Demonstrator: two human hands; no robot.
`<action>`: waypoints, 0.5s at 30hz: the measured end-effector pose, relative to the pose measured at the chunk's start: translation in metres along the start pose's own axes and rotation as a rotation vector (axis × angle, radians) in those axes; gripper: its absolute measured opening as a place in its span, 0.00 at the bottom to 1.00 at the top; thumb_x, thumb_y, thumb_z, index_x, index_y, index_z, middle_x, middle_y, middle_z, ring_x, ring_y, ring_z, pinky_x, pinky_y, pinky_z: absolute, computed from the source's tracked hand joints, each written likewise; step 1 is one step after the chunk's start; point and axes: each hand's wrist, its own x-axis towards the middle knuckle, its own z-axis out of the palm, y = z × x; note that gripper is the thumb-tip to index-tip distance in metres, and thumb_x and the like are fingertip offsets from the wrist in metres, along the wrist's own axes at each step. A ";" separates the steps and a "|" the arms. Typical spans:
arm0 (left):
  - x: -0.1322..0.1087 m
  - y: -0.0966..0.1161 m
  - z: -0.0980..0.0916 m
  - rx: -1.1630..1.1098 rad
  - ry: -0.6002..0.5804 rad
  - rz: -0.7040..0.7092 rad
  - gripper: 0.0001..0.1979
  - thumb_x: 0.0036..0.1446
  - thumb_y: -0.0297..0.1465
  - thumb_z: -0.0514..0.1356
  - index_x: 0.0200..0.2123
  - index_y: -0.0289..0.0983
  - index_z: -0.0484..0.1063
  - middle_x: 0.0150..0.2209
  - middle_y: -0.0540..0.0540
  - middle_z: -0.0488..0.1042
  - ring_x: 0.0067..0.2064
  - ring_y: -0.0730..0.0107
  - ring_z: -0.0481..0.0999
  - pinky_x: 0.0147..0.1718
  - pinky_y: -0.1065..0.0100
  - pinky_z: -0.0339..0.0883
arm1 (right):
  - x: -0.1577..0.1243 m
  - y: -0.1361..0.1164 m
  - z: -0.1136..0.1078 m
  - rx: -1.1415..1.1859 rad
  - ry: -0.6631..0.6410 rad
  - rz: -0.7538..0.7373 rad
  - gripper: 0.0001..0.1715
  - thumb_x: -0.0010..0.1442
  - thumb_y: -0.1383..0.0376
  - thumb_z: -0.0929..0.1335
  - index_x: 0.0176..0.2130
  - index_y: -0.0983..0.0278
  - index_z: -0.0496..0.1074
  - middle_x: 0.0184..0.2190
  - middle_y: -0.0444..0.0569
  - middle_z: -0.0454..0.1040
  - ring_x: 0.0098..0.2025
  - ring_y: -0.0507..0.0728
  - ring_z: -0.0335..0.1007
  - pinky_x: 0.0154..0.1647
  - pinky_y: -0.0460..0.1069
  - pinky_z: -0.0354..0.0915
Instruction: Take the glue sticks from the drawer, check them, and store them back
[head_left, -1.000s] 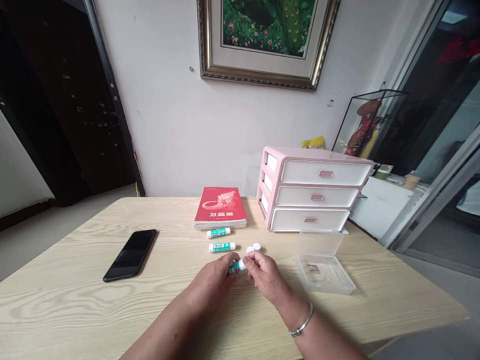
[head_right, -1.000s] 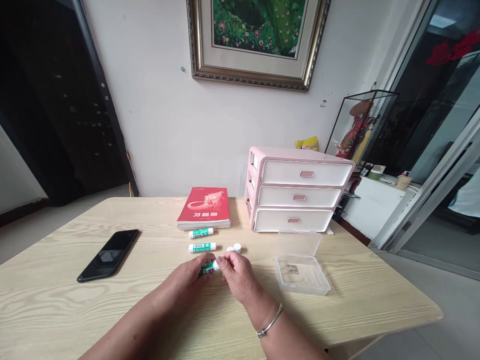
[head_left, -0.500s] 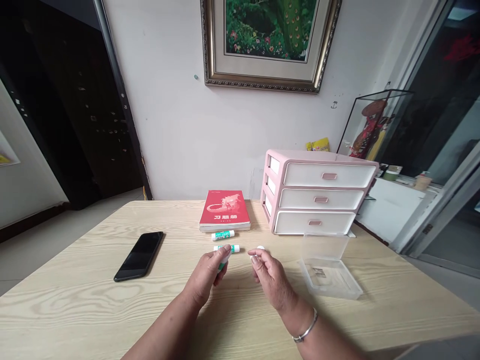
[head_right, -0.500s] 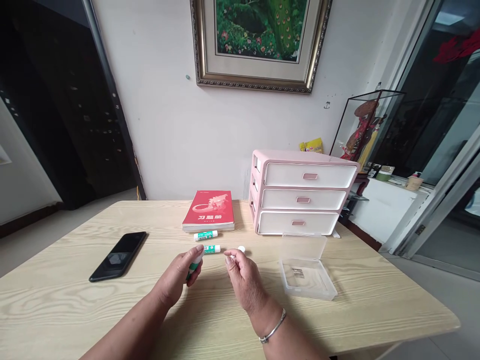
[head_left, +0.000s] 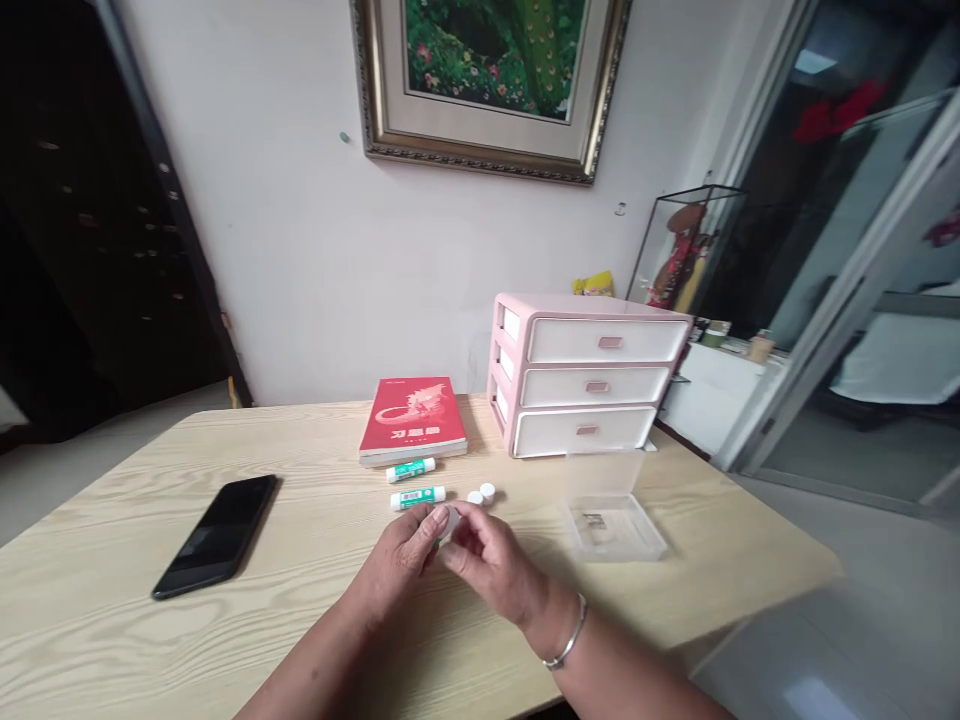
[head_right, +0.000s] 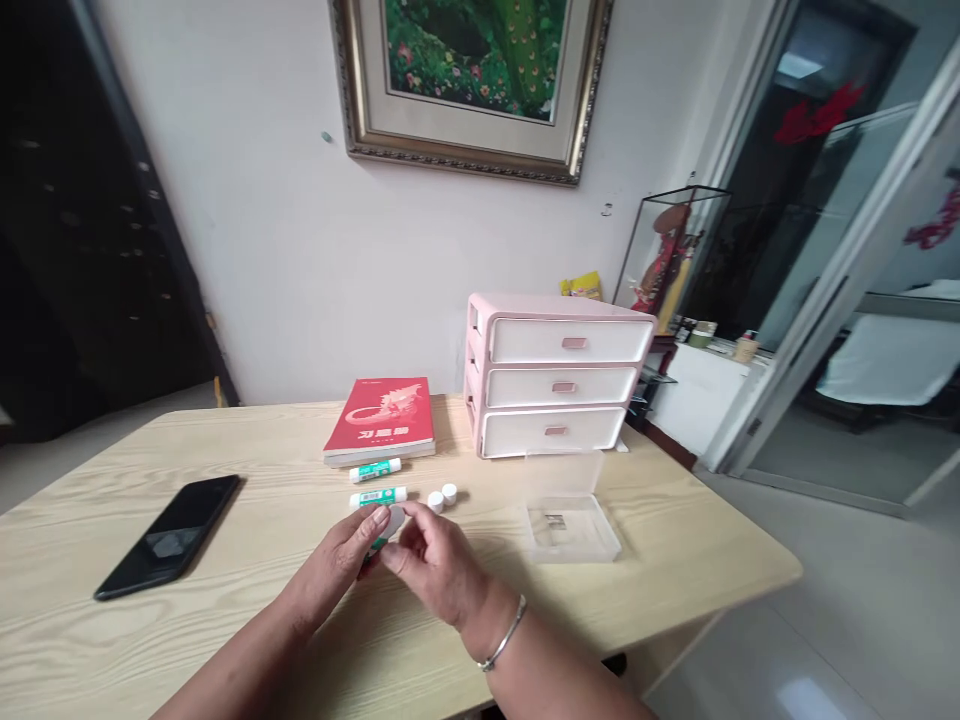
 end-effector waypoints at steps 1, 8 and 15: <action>0.000 -0.002 0.001 -0.002 -0.043 0.045 0.23 0.64 0.51 0.49 0.36 0.37 0.70 0.30 0.49 0.72 0.33 0.65 0.69 0.35 0.65 0.64 | -0.001 -0.003 0.004 0.013 0.000 -0.018 0.23 0.62 0.54 0.69 0.54 0.59 0.68 0.35 0.46 0.74 0.36 0.54 0.70 0.39 0.49 0.68; -0.006 -0.015 -0.001 0.116 -0.124 0.164 0.27 0.68 0.49 0.44 0.64 0.43 0.59 0.51 0.43 0.72 0.51 0.58 0.71 0.54 0.57 0.63 | -0.017 -0.017 0.000 0.020 0.230 0.059 0.16 0.63 0.52 0.67 0.42 0.61 0.71 0.31 0.46 0.73 0.31 0.54 0.68 0.34 0.49 0.67; 0.001 -0.017 -0.017 0.268 0.020 0.160 0.27 0.66 0.49 0.49 0.60 0.41 0.65 0.50 0.42 0.74 0.52 0.56 0.72 0.53 0.56 0.65 | -0.037 -0.034 -0.104 0.047 0.605 0.253 0.21 0.54 0.52 0.70 0.41 0.64 0.69 0.24 0.43 0.71 0.25 0.53 0.66 0.26 0.47 0.61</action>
